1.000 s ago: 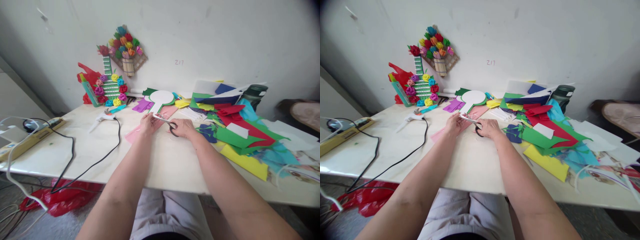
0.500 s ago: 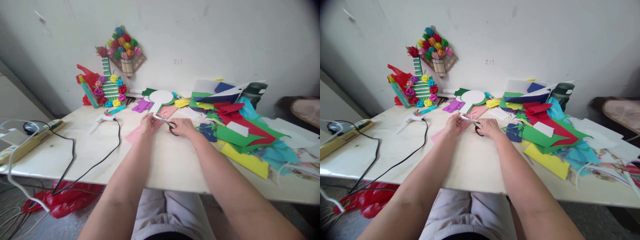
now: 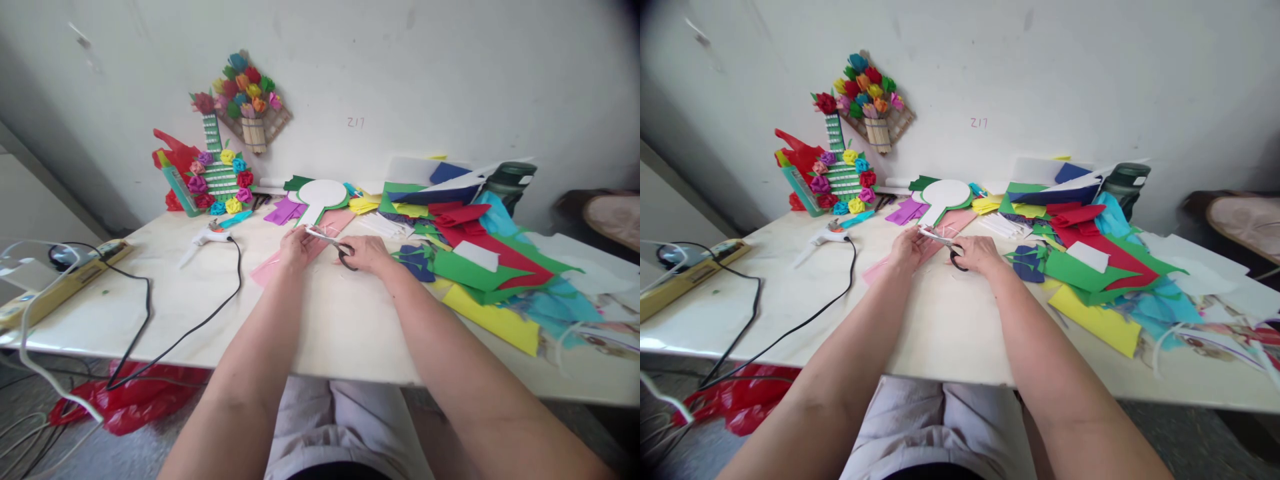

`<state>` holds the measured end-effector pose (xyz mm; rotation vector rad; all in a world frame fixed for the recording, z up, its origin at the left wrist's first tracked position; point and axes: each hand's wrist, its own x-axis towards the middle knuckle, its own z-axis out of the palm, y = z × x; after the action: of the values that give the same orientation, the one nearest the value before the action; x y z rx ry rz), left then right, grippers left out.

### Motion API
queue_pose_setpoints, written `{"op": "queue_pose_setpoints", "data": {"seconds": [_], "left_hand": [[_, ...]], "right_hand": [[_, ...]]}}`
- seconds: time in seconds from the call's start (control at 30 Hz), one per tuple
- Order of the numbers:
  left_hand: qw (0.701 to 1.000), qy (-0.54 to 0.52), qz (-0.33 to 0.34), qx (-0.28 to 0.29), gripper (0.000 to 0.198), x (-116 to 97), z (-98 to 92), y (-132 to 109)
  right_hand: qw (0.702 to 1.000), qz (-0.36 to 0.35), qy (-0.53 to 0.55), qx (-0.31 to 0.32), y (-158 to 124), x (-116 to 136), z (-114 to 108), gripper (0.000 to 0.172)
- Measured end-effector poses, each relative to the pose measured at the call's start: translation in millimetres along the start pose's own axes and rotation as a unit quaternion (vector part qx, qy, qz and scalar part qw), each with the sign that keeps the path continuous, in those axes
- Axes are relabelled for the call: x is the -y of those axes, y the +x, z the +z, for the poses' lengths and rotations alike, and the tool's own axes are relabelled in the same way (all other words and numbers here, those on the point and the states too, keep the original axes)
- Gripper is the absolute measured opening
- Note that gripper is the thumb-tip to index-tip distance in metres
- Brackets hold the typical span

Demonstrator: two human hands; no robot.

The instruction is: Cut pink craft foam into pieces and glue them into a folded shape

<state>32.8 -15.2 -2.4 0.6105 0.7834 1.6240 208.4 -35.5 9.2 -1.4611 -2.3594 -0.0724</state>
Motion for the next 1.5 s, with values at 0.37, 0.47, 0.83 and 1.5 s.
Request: {"op": "queue_pose_setpoints", "data": {"seconds": [0.37,0.47,0.83,1.5], "left_hand": [[1.000,0.012,-0.003,0.021,0.010,2,-2.3,3],[1.000,0.011,-0.002,0.026,0.011,2,-2.0,3],[1.000,0.016,-0.005,0.013,0.008,-1,1.3,1],[1.000,0.013,-0.006,0.002,0.007,0,0.7,2]], "right_hand": [[0.974,0.042,0.219,0.031,3,-8,6,0.034],[0.945,0.044,0.319,0.054,5,-10,9,0.038],[0.897,0.041,0.426,0.112,4,-10,4,0.047],[0.871,0.083,0.465,0.136,1,-1,-1,0.038]]}}
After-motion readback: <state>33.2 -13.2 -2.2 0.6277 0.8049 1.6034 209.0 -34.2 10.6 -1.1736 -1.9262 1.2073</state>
